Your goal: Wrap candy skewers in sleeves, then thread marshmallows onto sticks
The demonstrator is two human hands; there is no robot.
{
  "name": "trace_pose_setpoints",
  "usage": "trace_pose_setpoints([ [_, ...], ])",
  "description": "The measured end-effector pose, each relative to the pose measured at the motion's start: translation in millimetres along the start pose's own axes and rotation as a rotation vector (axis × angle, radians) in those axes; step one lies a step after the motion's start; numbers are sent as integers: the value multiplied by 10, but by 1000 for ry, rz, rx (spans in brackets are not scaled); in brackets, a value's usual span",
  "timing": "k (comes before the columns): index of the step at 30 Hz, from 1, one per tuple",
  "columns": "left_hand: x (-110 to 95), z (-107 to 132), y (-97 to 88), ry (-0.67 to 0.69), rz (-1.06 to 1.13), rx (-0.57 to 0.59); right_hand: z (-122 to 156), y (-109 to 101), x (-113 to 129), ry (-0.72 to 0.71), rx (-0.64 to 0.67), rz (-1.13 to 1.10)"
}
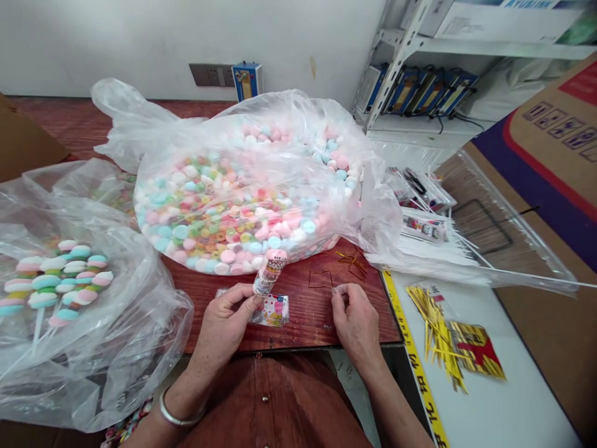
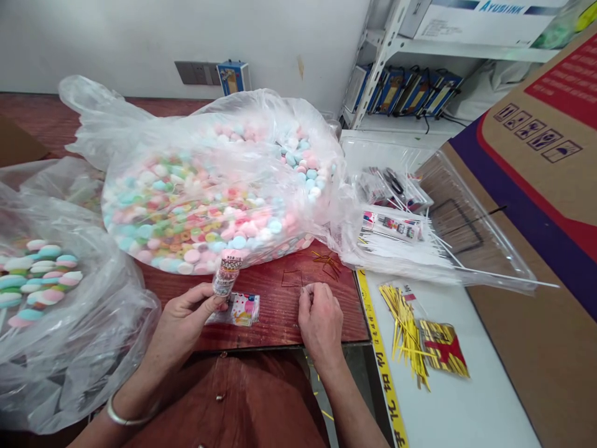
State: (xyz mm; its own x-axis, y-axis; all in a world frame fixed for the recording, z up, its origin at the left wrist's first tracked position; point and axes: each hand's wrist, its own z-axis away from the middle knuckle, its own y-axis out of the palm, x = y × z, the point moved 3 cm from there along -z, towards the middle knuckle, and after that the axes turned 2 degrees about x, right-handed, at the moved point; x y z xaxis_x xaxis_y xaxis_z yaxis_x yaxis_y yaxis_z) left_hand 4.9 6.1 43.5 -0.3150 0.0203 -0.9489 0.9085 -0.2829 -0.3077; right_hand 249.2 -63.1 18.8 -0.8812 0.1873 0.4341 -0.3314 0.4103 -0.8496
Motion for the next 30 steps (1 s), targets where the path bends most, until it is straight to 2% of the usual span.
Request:
trace_pose_setpoints([
  [3, -3, -3, 44, 143, -173, 23, -14, -71, 72, -14, -48, -15],
  [5, -35, 20, 107, 286, -388, 22, -24, -151, 204, -68, -71, 0],
  [8, -95, 75, 257, 405, -728, 64, -12, -266, 520, -246, -108, 126],
  [10, -149, 111, 345, 446, -834, 85, 20, -292, 735, -373, -108, 198],
  [14, -260, 157, 401, 536, -793, 8, 104, -232, 981, -491, -73, 198],
  [17, -270, 162, 374, 562, -733, -63, 151, -166, 1015, -495, -47, 169],
  [22, -205, 150, 342, 580, -664, -91, 199, -136, 1008, -469, -44, 87],
  [25, -173, 137, 331, 580, -611, -110, 201, -159, 987, -397, 8, -48],
  [28, -158, 116, 317, 557, -547, -117, 175, -211, 910, -230, 61, -334],
  [30, -147, 92, 300, 496, -468, -107, 156, -242, 839, -115, 62, -474],
])
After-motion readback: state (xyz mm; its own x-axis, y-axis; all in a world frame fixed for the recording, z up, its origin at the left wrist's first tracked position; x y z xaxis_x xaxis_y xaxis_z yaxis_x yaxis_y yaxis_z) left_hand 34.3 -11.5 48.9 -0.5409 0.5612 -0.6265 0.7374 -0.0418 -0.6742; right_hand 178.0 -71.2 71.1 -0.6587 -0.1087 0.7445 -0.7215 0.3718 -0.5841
